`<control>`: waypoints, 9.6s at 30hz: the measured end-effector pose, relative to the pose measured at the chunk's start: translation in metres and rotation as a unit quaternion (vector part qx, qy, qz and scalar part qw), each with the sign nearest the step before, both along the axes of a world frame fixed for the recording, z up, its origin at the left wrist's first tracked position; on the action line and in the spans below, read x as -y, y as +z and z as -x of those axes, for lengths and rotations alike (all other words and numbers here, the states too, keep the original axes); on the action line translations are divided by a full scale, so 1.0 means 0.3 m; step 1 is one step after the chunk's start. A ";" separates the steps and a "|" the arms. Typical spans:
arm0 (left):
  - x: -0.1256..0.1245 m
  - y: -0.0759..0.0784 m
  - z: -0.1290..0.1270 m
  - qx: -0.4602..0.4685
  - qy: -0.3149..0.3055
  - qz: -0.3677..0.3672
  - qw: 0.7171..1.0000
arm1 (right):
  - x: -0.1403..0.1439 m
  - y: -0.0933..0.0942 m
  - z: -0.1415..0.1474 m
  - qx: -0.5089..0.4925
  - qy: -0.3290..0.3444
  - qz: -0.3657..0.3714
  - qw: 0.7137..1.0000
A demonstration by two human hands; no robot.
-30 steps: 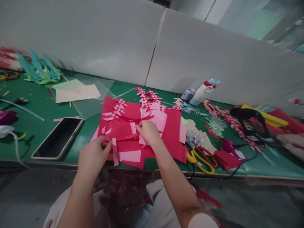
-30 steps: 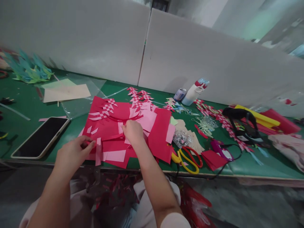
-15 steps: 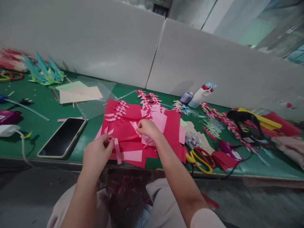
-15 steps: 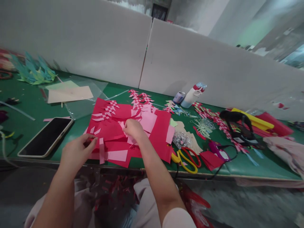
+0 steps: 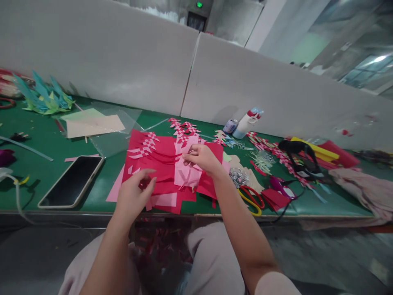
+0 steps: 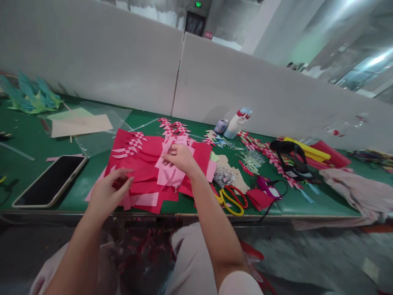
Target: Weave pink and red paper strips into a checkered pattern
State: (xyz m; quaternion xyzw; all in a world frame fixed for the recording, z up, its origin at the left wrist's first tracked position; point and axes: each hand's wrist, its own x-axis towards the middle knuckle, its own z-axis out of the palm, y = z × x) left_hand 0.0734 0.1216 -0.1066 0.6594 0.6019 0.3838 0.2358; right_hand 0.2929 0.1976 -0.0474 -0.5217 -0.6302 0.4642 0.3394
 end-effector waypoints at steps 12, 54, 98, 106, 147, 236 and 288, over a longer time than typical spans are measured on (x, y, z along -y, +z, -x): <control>0.001 0.021 -0.051 0.197 -0.098 -0.043 0.974 | 0.110 -0.008 0.073 0.044 -0.018 -0.042 0.998; -0.066 -0.081 0.047 -0.370 0.043 0.042 0.927 | -0.010 -0.123 0.037 0.023 0.178 -0.114 0.977; -0.050 -0.039 0.006 0.400 0.106 0.098 0.905 | 0.032 -0.160 0.090 0.013 0.179 -0.190 0.965; -0.051 -0.021 -0.015 0.466 0.137 0.098 0.869 | 0.041 -0.148 0.100 -0.018 0.177 -0.187 0.966; -0.054 -0.053 -0.019 0.454 0.149 0.079 0.875 | 0.045 -0.159 0.141 -0.010 0.170 -0.242 0.955; -0.020 -0.009 0.035 0.389 -0.058 0.023 0.919 | -0.048 -0.187 -0.046 -0.132 -0.107 -0.332 0.928; -0.025 -0.004 -0.027 0.477 0.015 0.062 0.876 | 0.092 -0.137 0.116 0.068 0.126 -0.454 0.879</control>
